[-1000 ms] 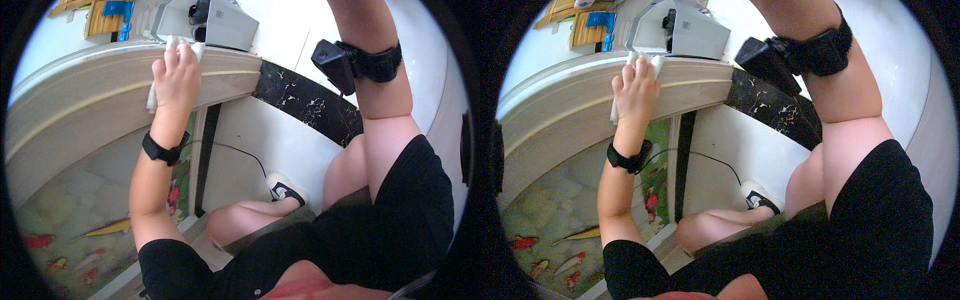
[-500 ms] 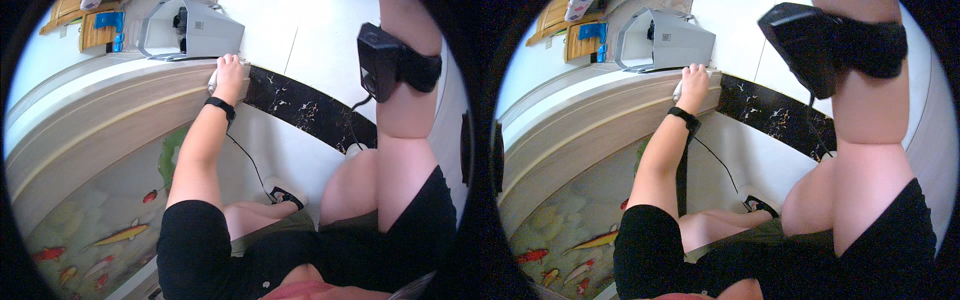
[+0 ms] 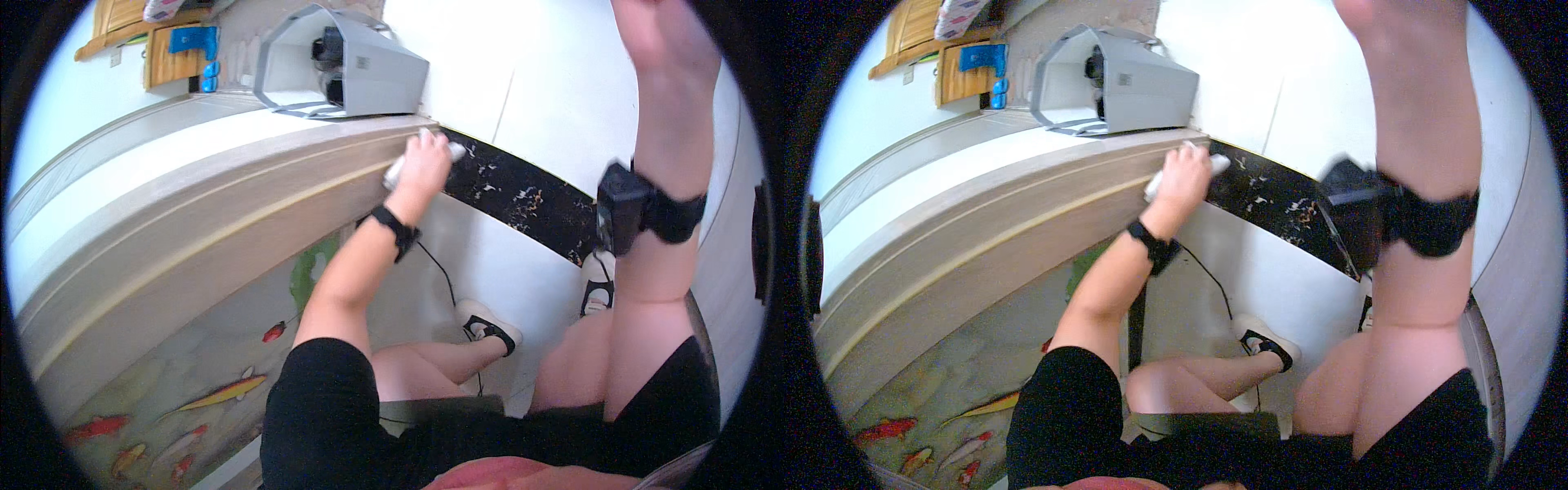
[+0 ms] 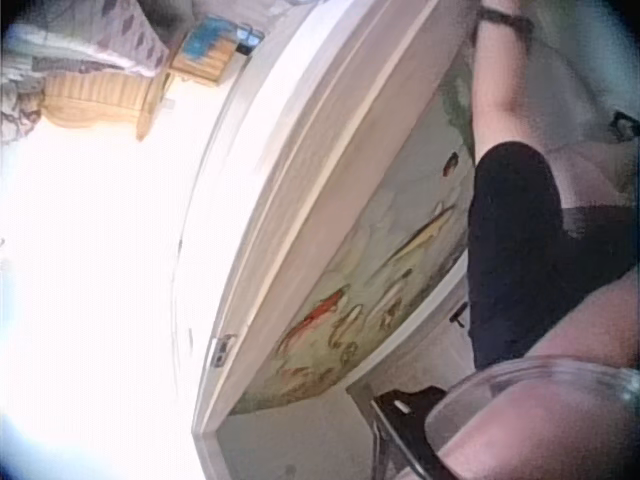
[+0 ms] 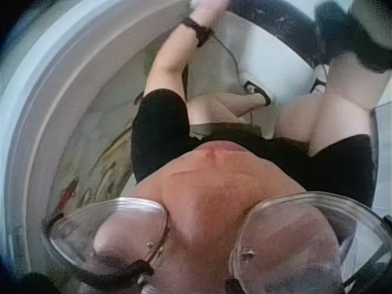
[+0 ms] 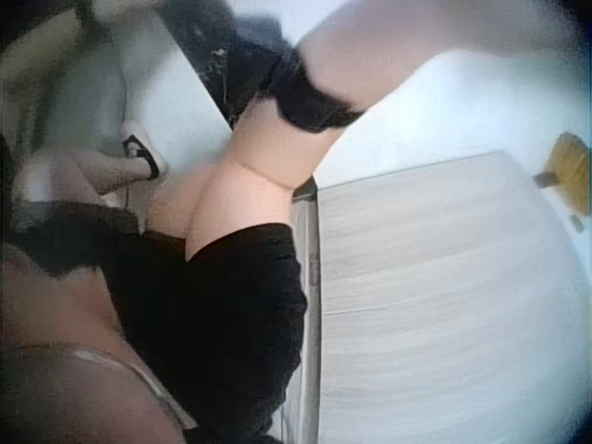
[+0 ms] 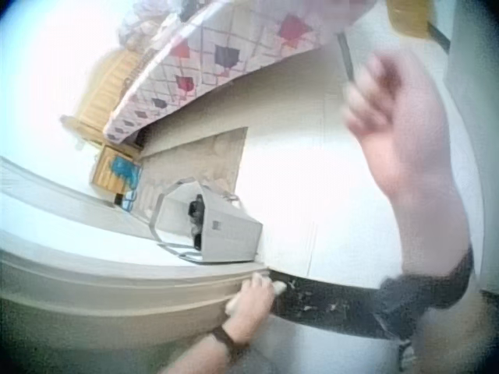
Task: The person wipes the top edge and side of a wooden cabinet with a white cloth. They then fold the cloth and continue wiping the cabinet door and frame.
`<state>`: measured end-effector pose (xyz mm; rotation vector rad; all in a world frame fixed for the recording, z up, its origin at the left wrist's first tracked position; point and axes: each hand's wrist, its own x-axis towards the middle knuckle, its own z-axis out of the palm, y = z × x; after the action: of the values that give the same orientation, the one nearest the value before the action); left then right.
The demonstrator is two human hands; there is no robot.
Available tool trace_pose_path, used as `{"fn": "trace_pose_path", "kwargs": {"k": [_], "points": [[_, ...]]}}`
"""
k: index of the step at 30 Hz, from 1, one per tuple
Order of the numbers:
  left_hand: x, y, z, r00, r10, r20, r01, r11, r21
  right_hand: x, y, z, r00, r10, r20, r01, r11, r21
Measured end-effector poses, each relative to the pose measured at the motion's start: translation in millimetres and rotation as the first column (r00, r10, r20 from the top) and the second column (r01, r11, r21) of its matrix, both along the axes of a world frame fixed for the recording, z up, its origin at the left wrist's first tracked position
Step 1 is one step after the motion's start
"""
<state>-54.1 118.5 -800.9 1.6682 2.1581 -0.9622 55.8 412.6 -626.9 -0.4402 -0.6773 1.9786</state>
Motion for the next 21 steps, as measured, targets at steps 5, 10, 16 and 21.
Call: {"fn": "trace_pose_path", "kwargs": {"k": [5,10,16,21], "points": [[43.6,-16.9,132.7,0.872,0.066,0.485,-0.119,0.990,0.079,58.9,14.8,-35.0,1.000,-0.012,0.028,0.018,0.981,-0.194],[62.9,-82.9,308.5,0.466,0.275,0.841,-0.613,0.786,0.083,190.0,39.4,31.1,0.975,-0.160,0.155,0.167,0.986,-0.030],[103.4,-99.5,485.2,-0.466,-0.035,0.884,-0.872,-0.156,-0.465,234.1,-72.1,188.8,0.815,0.151,0.559,-0.175,0.985,-0.011],[72.4,-19.4,616.0,-0.541,-0.682,0.493,-0.720,0.073,-0.690,238.0,-62.5,399.2,0.885,0.068,0.462,-0.380,0.678,0.629]]}}
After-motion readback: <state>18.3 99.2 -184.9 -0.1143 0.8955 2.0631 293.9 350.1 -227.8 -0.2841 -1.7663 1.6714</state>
